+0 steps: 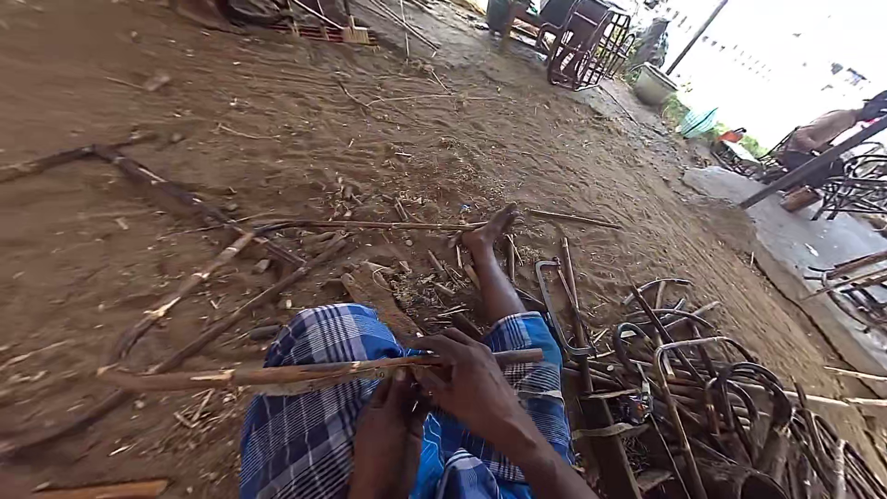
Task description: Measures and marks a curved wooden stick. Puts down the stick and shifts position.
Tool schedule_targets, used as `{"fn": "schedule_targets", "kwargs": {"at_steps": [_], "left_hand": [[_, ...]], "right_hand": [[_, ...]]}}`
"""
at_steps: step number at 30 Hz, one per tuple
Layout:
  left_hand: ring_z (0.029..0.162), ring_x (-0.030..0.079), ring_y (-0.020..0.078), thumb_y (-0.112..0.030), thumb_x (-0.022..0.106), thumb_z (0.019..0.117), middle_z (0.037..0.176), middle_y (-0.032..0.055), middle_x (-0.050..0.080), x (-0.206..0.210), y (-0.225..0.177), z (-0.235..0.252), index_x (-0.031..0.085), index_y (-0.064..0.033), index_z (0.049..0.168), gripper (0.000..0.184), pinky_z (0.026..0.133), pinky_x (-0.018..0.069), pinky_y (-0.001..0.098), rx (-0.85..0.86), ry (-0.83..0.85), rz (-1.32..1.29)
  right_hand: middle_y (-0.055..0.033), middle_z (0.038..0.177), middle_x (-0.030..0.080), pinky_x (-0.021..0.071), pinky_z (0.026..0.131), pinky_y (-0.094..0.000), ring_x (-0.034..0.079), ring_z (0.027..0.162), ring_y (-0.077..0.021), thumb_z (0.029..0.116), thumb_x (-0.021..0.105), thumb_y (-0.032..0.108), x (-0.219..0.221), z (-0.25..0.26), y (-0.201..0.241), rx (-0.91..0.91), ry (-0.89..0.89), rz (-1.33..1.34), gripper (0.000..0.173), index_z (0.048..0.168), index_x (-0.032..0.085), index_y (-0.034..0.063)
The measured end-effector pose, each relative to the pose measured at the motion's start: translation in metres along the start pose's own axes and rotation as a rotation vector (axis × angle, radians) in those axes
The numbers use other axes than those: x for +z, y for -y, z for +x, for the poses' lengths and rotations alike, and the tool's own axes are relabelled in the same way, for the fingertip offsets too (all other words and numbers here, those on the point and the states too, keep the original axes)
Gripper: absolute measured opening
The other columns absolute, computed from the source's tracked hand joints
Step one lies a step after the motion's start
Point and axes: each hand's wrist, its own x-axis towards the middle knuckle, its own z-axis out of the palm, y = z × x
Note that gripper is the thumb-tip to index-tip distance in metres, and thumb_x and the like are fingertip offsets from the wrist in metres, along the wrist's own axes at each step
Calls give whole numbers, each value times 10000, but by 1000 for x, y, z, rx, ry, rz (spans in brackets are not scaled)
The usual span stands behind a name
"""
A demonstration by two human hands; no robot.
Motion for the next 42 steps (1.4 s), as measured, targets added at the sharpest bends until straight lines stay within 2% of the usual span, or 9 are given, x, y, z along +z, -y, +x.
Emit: {"fn": "schedule_targets", "kwargs": {"at_steps": [7, 11, 17, 20, 23, 25, 28, 34, 42], "left_hand": [[642, 653, 141, -141, 454, 1098, 844, 67, 656, -11, -7, -2, 608, -37, 1066, 189, 609, 611, 287, 44, -61, 0], [632, 661, 119, -156, 438, 1105, 823, 34, 664, -6, -5, -2, 595, -67, 1071, 184, 588, 605, 265, 52, -75, 34], [623, 656, 107, -174, 412, 1115, 819, 16, 660, -2, -2, -2, 592, -88, 1069, 206, 577, 604, 259, 87, -101, 9], [764, 694, 139, -237, 385, 1108, 959, 47, 700, -2, 20, -13, 576, -88, 1124, 242, 706, 620, 306, 25, 144, 70], [878, 696, 200, -147, 644, 968, 1090, 133, 667, 18, 48, -21, 484, -12, 1315, 405, 809, 614, 359, -124, 375, 47], [849, 701, 218, -59, 647, 979, 1085, 170, 670, 40, 57, -17, 499, -18, 1294, 350, 805, 615, 365, -172, 364, -14], [714, 682, 203, -32, 704, 946, 929, 166, 701, 60, 63, -4, 688, -17, 1168, 223, 706, 623, 348, -152, 252, -34], [693, 666, 194, -60, 731, 934, 889, 159, 697, 58, 64, 0, 729, -28, 1108, 177, 686, 613, 330, -84, 277, 40], [699, 668, 201, -49, 722, 939, 923, 173, 704, 54, 62, 1, 737, -20, 1117, 181, 677, 610, 328, -85, 321, 69]], "right_hand": [[51, 1075, 701, 578, 593, -290, 619, 652, -87, 866, 823, 213, -82, -63, -77, 53, -153, 134, 414, 1262, 723, 281], [38, 913, 742, 594, 604, -311, 663, 658, -110, 882, 819, 172, -98, -71, -94, 125, -225, 131, 369, 1230, 734, 258], [37, 945, 747, 571, 583, -299, 648, 650, -104, 919, 775, 163, -88, -59, -97, 124, -247, 133, 283, 1195, 743, 218], [35, 936, 734, 552, 555, -301, 623, 627, -103, 915, 774, 154, -84, -58, -99, 118, -264, 110, 291, 1197, 740, 220], [40, 939, 733, 555, 570, -323, 626, 639, -104, 915, 767, 159, -81, -56, -98, 129, -262, 84, 295, 1199, 739, 229], [44, 912, 726, 539, 550, -313, 607, 614, -99, 909, 779, 168, -78, -54, -98, 131, -275, 78, 291, 1189, 743, 237], [53, 912, 687, 513, 534, -298, 570, 605, -86, 904, 774, 172, -76, -55, -102, 114, -302, 48, 287, 1181, 747, 245], [16, 895, 718, 561, 595, -264, 646, 696, -96, 1020, 626, 169, -91, -58, -101, -98, -385, 189, 194, 1171, 747, 146], [8, 842, 689, 567, 600, -282, 627, 672, -93, 907, 657, 69, -82, -36, -118, -280, -163, 230, 152, 1037, 730, 94]]}}
